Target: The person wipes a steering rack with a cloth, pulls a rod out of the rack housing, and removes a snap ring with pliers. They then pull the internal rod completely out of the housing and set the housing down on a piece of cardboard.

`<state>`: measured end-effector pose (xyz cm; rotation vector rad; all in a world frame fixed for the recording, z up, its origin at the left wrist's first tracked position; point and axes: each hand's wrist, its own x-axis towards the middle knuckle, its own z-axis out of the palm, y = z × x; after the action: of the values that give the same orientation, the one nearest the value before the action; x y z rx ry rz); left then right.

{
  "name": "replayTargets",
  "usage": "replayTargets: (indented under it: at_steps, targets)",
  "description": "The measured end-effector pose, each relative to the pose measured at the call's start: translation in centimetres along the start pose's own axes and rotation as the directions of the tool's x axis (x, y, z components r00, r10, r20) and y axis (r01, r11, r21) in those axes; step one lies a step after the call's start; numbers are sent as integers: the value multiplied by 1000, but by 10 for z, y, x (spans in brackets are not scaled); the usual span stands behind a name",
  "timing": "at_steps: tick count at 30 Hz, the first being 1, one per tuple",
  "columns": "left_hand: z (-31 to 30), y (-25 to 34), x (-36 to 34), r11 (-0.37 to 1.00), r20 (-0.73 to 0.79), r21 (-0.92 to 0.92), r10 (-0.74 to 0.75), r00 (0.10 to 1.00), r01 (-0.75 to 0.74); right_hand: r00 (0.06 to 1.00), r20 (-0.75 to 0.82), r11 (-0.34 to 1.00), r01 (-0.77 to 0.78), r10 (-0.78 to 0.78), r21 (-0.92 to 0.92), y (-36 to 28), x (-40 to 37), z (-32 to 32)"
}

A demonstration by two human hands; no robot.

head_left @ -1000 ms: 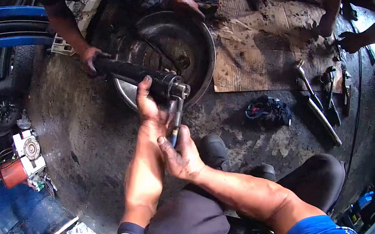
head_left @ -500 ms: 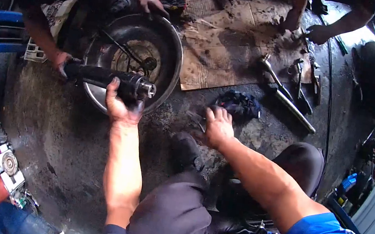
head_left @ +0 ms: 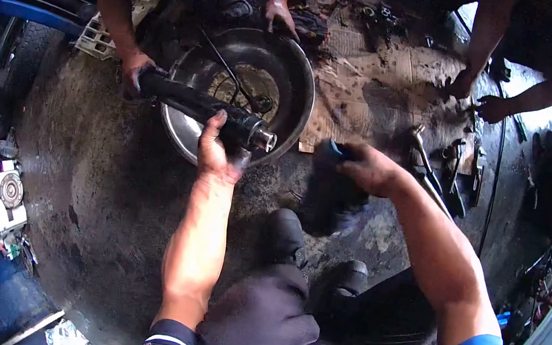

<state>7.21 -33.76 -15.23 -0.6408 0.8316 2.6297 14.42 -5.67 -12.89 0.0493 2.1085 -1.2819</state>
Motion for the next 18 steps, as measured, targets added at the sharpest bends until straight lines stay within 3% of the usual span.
replayTargets:
  at_steps: [1, 4, 5, 7, 9, 10, 11, 12, 14, 15, 17, 18]
  targets:
    - [0, 1, 0, 1000, 4, -6, 12, 1000, -12, 995, -49, 951, -68, 87, 301, -16, 7, 7]
    - [-1, 6, 0, 998, 48, 57, 28, 998, -30, 980, 1, 842, -171, 198, 511, -40, 45, 36]
    - [1, 8, -3, 998, 45, 55, 37, 998, -40, 953, 98, 662, -272, 288, 699, -45, 54, 47]
    - [10, 13, -14, 992, 50, 111, -71, 996, 65, 968, 246, 131, -238, -54, 962, -73, 58, 63]
    - [6, 15, -13, 986, -3, 153, -64, 998, 64, 996, -8, 477, 50, -90, 877, -90, 65, 75]
    - [5, 16, -14, 984, 29, 162, -84, 996, 78, 995, -89, 618, 91, -35, 781, -100, 67, 82]
    - [5, 17, -15, 981, 63, 171, -105, 992, 93, 996, -81, 620, 87, -37, 780, -102, 67, 83]
    - [2, 19, -14, 981, 135, 154, -140, 981, 119, 993, -106, 733, 115, -59, 670, -99, 69, 84]
    - [-3, 18, -10, 982, 86, 162, -110, 990, 95, 978, -186, 904, 162, -93, 396, -94, 75, 87]
    - [-2, 17, -11, 981, 37, 176, -91, 995, 83, 980, -177, 905, 159, -95, 395, -99, 73, 85]
    - [0, 15, -16, 973, -62, 210, -80, 995, 91, 988, -141, 998, 65, -62, 15, -105, 70, 76]
    - [-1, 15, -15, 977, -14, 185, -104, 995, 104, 960, -170, 965, 192, -223, -180, -104, 69, 72]
